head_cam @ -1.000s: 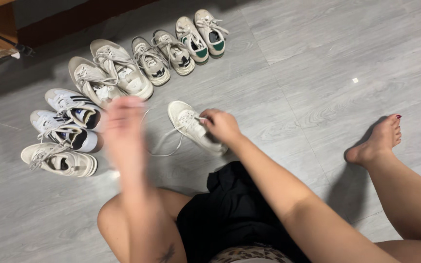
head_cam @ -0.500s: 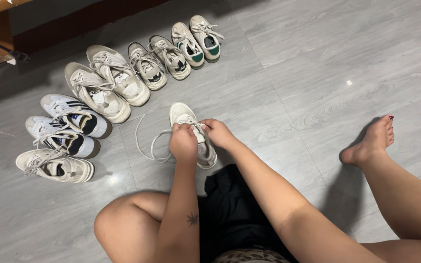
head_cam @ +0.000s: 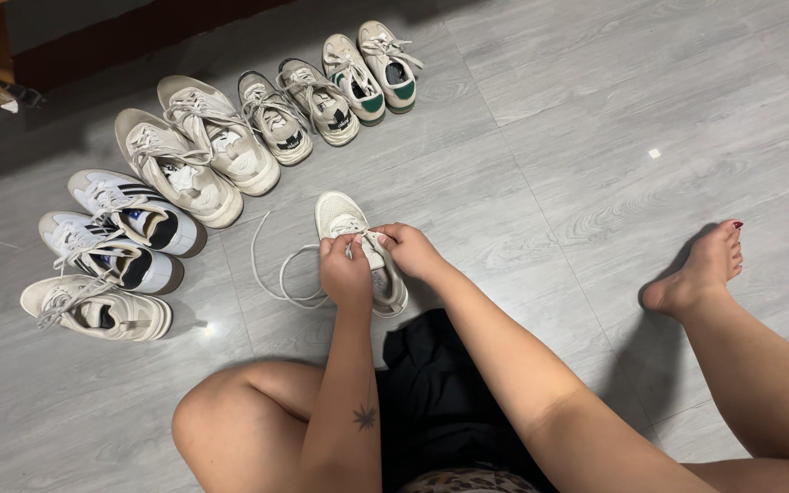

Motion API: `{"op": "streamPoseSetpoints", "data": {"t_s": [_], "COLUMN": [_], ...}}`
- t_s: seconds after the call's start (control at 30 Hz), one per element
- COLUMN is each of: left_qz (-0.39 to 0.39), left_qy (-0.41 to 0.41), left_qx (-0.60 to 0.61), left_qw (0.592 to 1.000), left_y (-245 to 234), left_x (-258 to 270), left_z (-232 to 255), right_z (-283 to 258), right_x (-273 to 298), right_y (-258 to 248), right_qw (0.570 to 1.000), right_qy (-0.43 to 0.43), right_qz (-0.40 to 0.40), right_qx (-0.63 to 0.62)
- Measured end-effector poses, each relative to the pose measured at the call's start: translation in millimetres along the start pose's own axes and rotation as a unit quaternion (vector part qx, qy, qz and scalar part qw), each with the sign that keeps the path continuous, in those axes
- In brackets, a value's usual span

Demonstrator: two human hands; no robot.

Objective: The person sits on the floor and repeatedly threads a white shoelace through the eyelets of a single white sneaker. They pull the lace through multiple times, adjusting the tension, but do not complete the lacing or tie a knot.

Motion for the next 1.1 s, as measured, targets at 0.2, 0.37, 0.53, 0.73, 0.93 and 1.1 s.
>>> {"op": "streamPoseSetpoints", "data": {"t_s": [0.2,0.37,0.53,0.73,0.93,1.1], "left_qz": [-0.005,-0.018,-0.001,-0.011,0.055,0.056], "left_qy": [0.056,0.052,0.080,0.041,0.001,-0.019], "left_qx": [-0.013,-0.034,-0.057,-0.161,-0.164,-0.144], "left_qw": [0.998,0.998,0.995,0.986,0.985,0.988], "left_y": [-2.6,-0.4,3.1,-1.0,-8.6,-6.2], "left_x": [1.2,0.2,1.2,7.4,10.9,10.7], "left_z": [-0.8,-2.1,-4.1,-11.5,-4.5,-8.0], "right_z": [-6.2,6.0,38.4,46.0,90.8,150.2], "right_x": [3.6,-1.7,-32.4,-44.6,-82.2,-59.2], "right_y": [2.8,4.5,3.3,32.4,-31.3,-300.6], "right_qw": [1.000,1.000,0.983,0.979,0.771,0.820], "right_qy": [-0.001,-0.008,0.038,-0.044,0.056,-0.066], "right_qz": [0.002,-0.007,-0.049,0.038,0.233,0.435], "right_qx": [0.012,-0.003,-0.175,-0.195,-0.590,-0.365]}}
Point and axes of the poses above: each hand's wrist, its own x-axis away from the middle knuckle, its own y-axis out of the palm, z = x × y, the point moved 3 cm from there along -x, towards the middle knuckle
